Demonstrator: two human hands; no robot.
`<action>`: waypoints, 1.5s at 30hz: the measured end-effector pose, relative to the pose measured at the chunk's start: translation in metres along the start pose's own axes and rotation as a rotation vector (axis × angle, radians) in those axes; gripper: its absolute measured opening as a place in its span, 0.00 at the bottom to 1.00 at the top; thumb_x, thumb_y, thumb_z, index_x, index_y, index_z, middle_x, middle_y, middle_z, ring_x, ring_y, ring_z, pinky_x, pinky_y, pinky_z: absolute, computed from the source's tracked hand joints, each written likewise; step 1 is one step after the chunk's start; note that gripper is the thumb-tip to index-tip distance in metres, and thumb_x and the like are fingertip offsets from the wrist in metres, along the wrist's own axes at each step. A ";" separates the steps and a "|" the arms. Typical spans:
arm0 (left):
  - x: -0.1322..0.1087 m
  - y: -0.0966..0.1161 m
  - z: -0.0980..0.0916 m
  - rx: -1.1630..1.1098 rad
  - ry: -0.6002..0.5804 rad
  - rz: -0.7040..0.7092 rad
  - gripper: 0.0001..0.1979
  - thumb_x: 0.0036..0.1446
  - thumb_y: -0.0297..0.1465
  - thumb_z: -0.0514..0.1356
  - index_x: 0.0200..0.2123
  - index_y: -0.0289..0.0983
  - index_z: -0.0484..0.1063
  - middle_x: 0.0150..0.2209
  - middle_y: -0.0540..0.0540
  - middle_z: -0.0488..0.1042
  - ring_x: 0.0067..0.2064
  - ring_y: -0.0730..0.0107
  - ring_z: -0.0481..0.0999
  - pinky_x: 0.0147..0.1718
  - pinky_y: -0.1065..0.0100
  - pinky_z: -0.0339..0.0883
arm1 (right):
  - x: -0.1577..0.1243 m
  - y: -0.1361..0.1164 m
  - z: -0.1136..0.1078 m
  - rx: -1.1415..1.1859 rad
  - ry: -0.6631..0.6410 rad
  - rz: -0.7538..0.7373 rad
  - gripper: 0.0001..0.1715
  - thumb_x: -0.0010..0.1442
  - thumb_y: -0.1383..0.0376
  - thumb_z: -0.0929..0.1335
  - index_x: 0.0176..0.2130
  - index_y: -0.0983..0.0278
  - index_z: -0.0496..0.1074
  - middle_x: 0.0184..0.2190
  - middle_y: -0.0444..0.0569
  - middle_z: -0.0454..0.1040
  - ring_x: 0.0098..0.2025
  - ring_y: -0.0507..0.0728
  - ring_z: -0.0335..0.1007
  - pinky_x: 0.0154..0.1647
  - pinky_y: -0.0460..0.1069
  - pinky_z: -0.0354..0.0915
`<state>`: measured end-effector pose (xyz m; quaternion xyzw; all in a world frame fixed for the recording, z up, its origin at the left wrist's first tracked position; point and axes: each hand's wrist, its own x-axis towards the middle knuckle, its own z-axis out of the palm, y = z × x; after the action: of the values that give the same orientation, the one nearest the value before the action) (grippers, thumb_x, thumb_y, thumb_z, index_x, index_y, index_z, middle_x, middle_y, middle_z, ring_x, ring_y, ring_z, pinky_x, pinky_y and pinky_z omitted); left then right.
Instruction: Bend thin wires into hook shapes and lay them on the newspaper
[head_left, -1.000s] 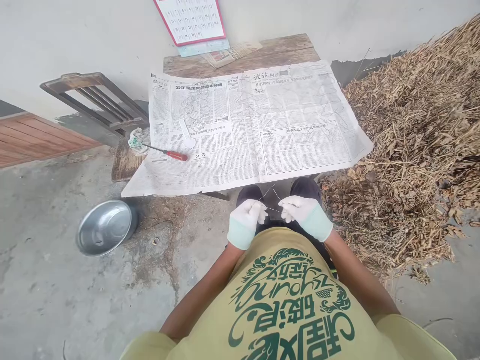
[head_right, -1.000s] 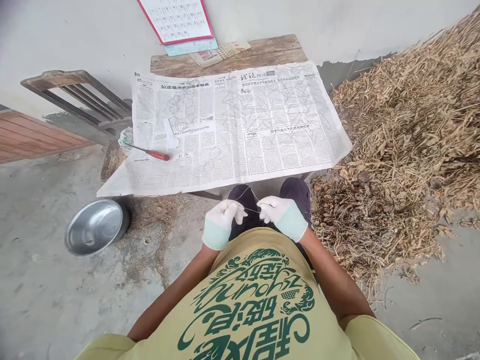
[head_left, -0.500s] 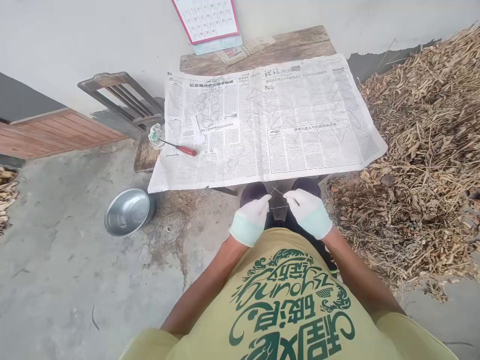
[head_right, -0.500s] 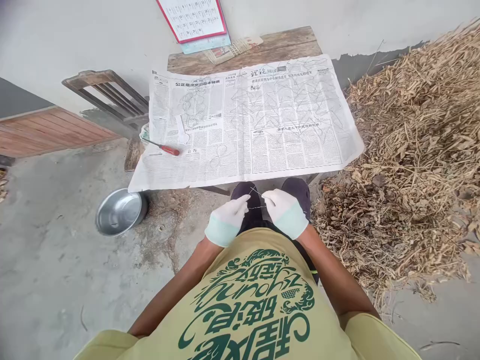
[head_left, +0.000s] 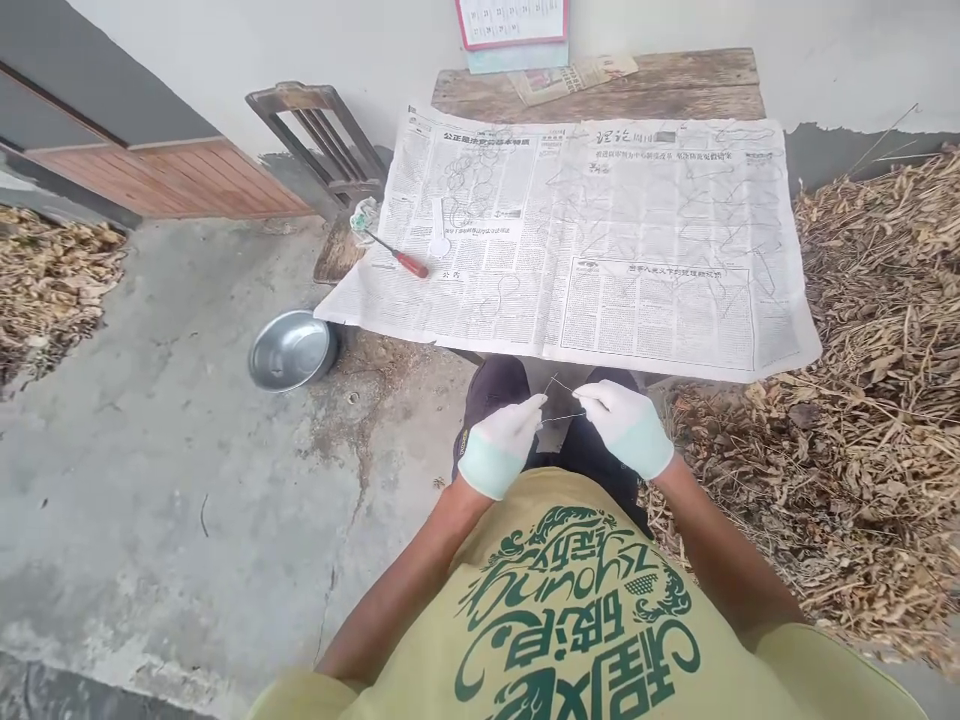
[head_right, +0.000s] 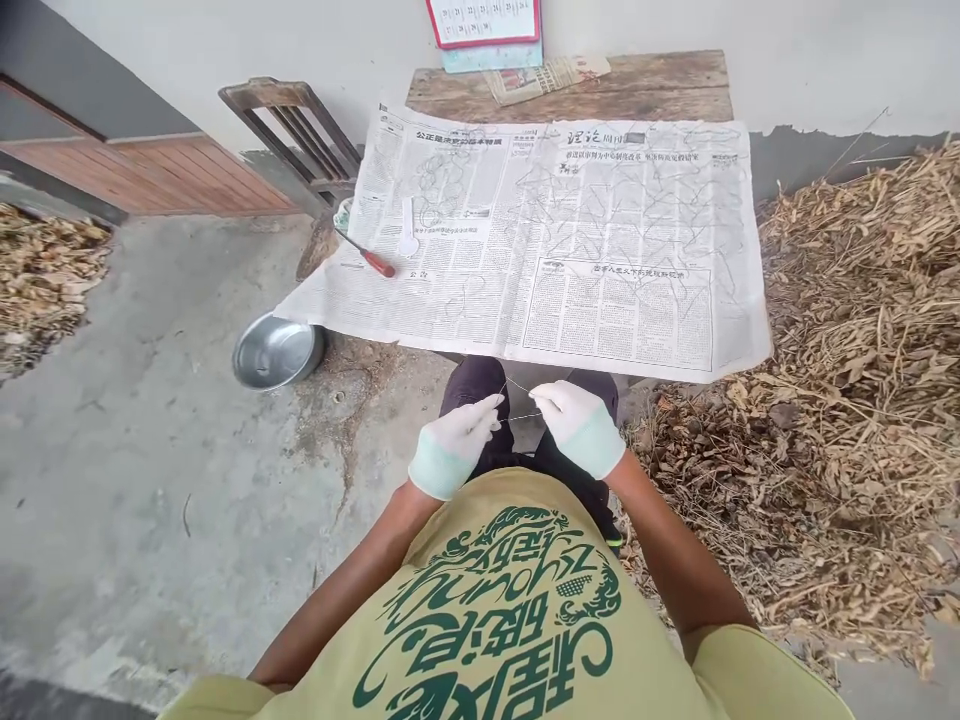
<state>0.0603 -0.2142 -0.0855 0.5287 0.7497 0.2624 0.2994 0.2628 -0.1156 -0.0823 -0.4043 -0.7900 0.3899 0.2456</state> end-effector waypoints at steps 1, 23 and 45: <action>0.000 0.003 -0.001 -0.066 0.002 -0.049 0.17 0.67 0.32 0.58 0.56 0.45 0.81 0.37 0.50 0.84 0.39 0.67 0.83 0.49 0.67 0.76 | 0.001 0.000 0.000 0.015 0.006 0.013 0.16 0.70 0.63 0.64 0.44 0.57 0.82 0.39 0.48 0.83 0.41 0.60 0.79 0.48 0.54 0.72; 0.007 -0.024 -0.033 -0.010 -0.106 0.117 0.24 0.61 0.33 0.65 0.61 0.47 0.76 0.44 0.49 0.85 0.45 0.61 0.84 0.47 0.64 0.76 | -0.009 -0.033 0.041 0.075 0.172 0.194 0.16 0.69 0.62 0.64 0.43 0.58 0.82 0.32 0.46 0.81 0.34 0.57 0.77 0.42 0.53 0.72; 0.009 -0.031 -0.056 0.695 -0.035 0.717 0.14 0.72 0.30 0.55 0.38 0.41 0.80 0.24 0.48 0.72 0.30 0.62 0.73 0.33 0.61 0.62 | -0.005 -0.044 0.045 0.070 0.106 0.232 0.17 0.68 0.66 0.64 0.43 0.61 0.82 0.38 0.48 0.84 0.34 0.55 0.77 0.44 0.51 0.71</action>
<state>-0.0022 -0.2195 -0.0705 0.8260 0.5586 0.0746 0.0091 0.2138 -0.1555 -0.0727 -0.5045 -0.7096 0.4211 0.2543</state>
